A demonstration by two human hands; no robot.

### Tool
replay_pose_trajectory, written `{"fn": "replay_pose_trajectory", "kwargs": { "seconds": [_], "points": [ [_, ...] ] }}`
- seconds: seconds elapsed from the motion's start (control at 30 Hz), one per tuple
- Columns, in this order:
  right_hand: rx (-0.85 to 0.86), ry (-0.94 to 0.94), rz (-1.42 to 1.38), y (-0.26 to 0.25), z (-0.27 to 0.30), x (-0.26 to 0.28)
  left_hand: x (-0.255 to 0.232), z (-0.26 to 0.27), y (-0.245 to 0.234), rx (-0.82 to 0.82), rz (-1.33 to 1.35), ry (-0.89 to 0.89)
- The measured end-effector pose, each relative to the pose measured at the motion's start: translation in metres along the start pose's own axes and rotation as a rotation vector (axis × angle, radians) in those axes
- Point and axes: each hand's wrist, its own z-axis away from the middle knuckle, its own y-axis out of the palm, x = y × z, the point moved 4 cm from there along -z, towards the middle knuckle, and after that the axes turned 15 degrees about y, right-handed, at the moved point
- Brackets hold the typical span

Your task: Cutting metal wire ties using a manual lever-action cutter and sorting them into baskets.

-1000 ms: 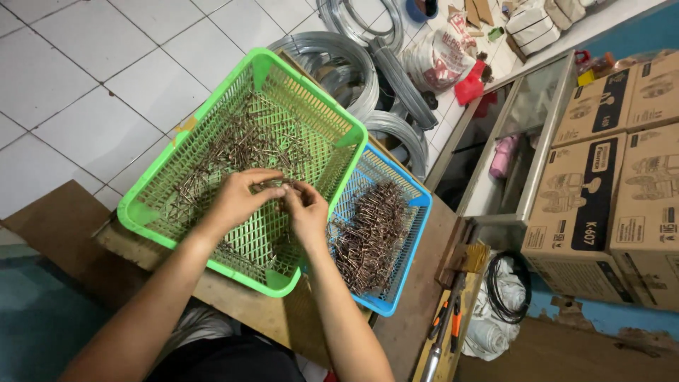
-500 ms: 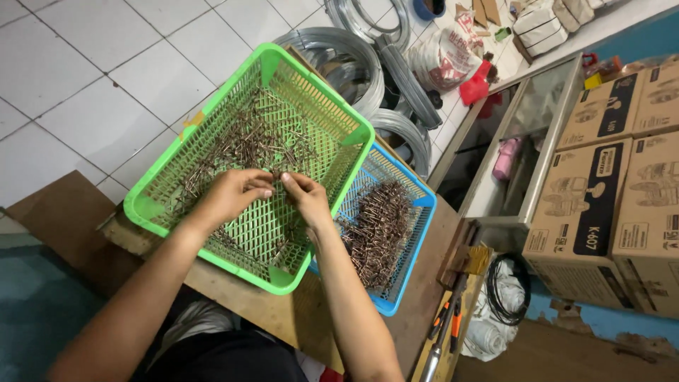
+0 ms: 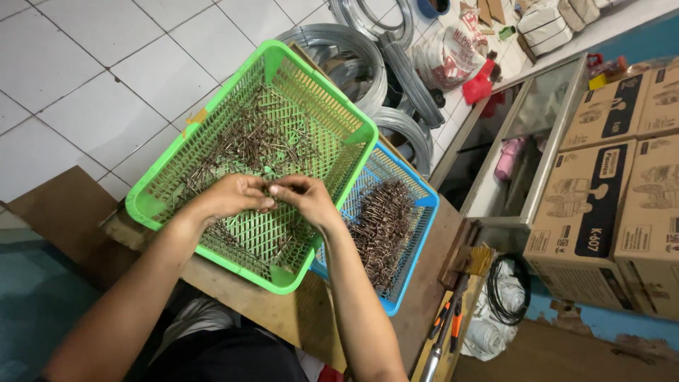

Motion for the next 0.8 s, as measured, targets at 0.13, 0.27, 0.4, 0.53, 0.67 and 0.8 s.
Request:
{"fn": "replay_pose_trajectory", "kwargs": {
  "seconds": [0.13,0.27,0.4,0.53,0.67,0.8],
  "points": [
    [0.031,-0.012,-0.019,-0.004,-0.011,0.0,0.004,-0.002,-0.002,-0.024,0.13,0.044],
    [0.083,0.041,-0.026,-0.002,-0.004,-0.002,0.009,-0.002,-0.001,-0.024,0.145,0.06],
    [0.116,0.043,0.04,-0.003,0.008,0.025,-0.006,0.001,-0.004,-0.08,0.116,0.0],
    [-0.083,-0.047,0.219,-0.028,-0.029,-0.005,-0.004,0.0,-0.016,-0.166,0.218,-0.008],
    [-0.315,0.072,0.794,-0.055,-0.076,-0.086,-0.022,0.011,-0.016,-0.194,0.048,0.037],
    [-0.531,0.133,0.983,-0.037,-0.051,-0.049,-0.04,0.025,-0.028,-0.434,-0.188,0.189]
  ]
}}
